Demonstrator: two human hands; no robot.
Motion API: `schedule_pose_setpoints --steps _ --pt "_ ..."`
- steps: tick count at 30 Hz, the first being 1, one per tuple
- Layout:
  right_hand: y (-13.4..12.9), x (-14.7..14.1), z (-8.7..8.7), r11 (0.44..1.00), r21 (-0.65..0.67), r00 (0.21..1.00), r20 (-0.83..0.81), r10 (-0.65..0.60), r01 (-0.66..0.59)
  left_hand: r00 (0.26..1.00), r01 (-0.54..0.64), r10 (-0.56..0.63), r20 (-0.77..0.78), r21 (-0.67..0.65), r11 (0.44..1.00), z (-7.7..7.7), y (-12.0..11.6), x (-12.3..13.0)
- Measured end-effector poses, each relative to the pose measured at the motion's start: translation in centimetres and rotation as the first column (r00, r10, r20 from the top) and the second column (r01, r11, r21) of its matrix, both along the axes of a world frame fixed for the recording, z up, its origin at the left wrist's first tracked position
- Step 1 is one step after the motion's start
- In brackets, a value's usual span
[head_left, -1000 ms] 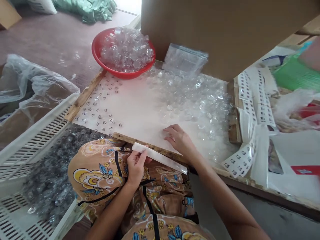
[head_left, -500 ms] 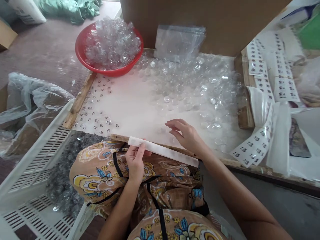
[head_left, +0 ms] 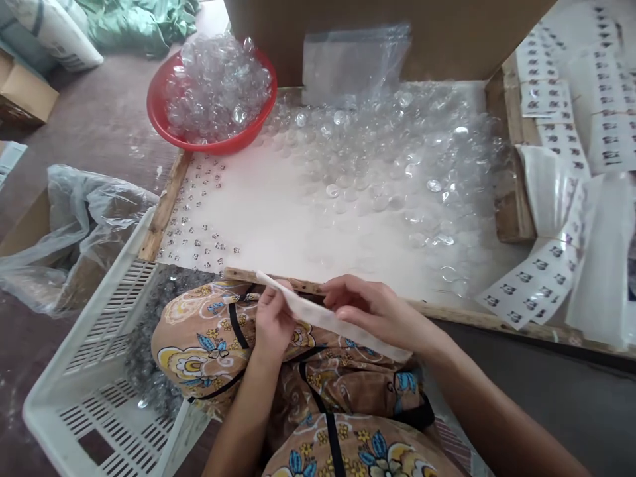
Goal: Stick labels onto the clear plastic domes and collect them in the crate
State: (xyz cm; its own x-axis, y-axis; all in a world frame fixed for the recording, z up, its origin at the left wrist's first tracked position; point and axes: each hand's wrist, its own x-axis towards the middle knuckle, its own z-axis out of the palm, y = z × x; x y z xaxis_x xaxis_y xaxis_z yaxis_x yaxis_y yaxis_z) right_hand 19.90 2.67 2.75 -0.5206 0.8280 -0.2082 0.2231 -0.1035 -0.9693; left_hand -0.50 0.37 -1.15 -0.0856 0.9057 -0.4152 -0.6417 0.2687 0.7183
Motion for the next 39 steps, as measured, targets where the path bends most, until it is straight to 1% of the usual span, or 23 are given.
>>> schedule_pose_setpoints --steps 2,4,6,9,11,12,14,15,16,17,19,20,21,23,24,26,28,29,31,33,35,37,39 --pt "0.0 1.2 0.5 1.000 -0.017 0.996 -0.084 -0.016 0.015 0.985 -0.061 0.060 0.162 0.000 0.998 0.6 0.5 -0.6" --pt "0.1 1.7 0.6 0.997 0.025 0.994 -0.084 -0.068 0.071 0.972 -0.056 0.059 0.227 -0.021 0.998 1.1 0.5 -0.7" --pt "0.4 1.2 0.4 0.986 0.112 0.992 -0.042 -0.120 0.124 0.967 -0.005 0.024 0.255 -0.073 0.997 1.4 0.1 -0.1" --pt "1.1 -0.6 0.1 0.941 0.307 0.989 -0.049 -0.138 0.146 0.941 0.085 -0.036 0.336 -0.131 0.988 0.8 -1.1 1.0" --pt "1.8 -1.7 -0.1 0.896 0.430 0.993 -0.081 -0.088 0.114 0.909 0.181 -0.116 0.401 -0.128 0.975 0.0 -2.0 1.7" --pt "2.0 -2.1 -0.1 0.879 0.471 0.995 -0.091 -0.036 0.075 0.882 0.242 -0.171 0.440 -0.110 0.964 -0.3 -2.3 1.9" --pt "2.5 -2.4 0.0 0.863 0.505 0.991 -0.106 0.079 -0.015 0.814 0.367 -0.290 0.503 -0.060 0.928 -0.7 -2.7 2.1" --pt "2.7 -2.4 0.0 0.863 0.503 0.988 -0.113 0.108 -0.037 0.803 0.389 -0.313 0.508 -0.049 0.920 -0.6 -2.6 2.1" --pt "2.8 -2.2 0.1 0.872 0.489 0.988 -0.122 0.098 -0.026 0.818 0.378 -0.304 0.488 -0.059 0.924 -0.4 -2.4 2.0" --pt "2.8 -2.0 0.1 0.885 0.465 0.990 -0.131 0.050 0.017 0.859 0.332 -0.262 0.439 -0.088 0.939 0.0 -2.1 1.9" --pt "2.6 -1.4 0.2 0.914 0.384 0.987 -0.141 -0.082 0.131 0.958 0.172 -0.129 0.256 -0.154 0.973 0.8 -1.2 1.6" --pt "2.5 -1.1 0.3 0.933 0.323 0.982 -0.147 -0.116 0.158 0.990 0.076 -0.055 0.131 -0.160 0.984 1.2 -0.7 1.4" --pt "2.3 -0.9 0.3 0.956 0.251 0.981 -0.157 -0.116 0.153 1.000 -0.011 0.013 0.011 -0.147 0.989 1.6 -0.2 1.2" --pt "1.9 -0.8 0.4 0.990 0.114 0.982 -0.176 -0.063 0.084 0.980 -0.120 0.101 -0.173 -0.103 0.987 1.9 0.6 0.9" --pt "1.7 -0.9 0.4 0.996 0.068 0.985 -0.168 -0.048 0.060 0.961 -0.162 0.140 -0.239 -0.076 0.984 1.9 0.8 0.8" --pt "1.5 -1.2 0.3 0.996 0.042 0.992 -0.104 -0.075 0.079 0.918 -0.216 0.198 -0.344 -0.013 0.976 1.8 1.0 0.9" --pt "1.5 -1.5 0.1 0.986 0.083 0.989 -0.030 -0.143 0.145 0.884 -0.223 0.216 -0.415 0.033 0.974 1.7 1.0 1.0" --pt "1.6 -1.6 0.0 0.979 0.108 0.985 -0.009 -0.172 0.172 0.873 -0.209 0.205 -0.443 0.040 0.977 1.6 0.9 1.1" --pt "1.6 -1.7 -0.2 0.966 0.152 0.977 -0.002 -0.214 0.211 0.851 -0.180 0.180 -0.494 0.047 0.982 1.4 0.7 1.2" --pt "1.5 -1.7 -0.5 0.953 0.173 0.968 -0.013 -0.249 0.248 0.839 -0.143 0.134 -0.527 0.024 0.989 1.1 0.6 1.3" --pt "1.3 -1.8 -0.7 0.945 0.153 0.957 -0.043 -0.288 0.291 0.840 -0.115 0.094 -0.535 -0.005 0.993 0.9 0.6 1.3" --pt "1.4 -1.3 -0.7 0.930 0.107 0.936 -0.081 -0.343 0.350 0.841 -0.113 0.083 -0.535 -0.023 0.993 0.8 0.7 1.4" --pt "1.8 0.2 -0.4 0.897 0.097 0.901 -0.098 -0.422 0.430 0.842 -0.134 0.096 -0.531 -0.033 0.990 0.8 0.8 1.5"
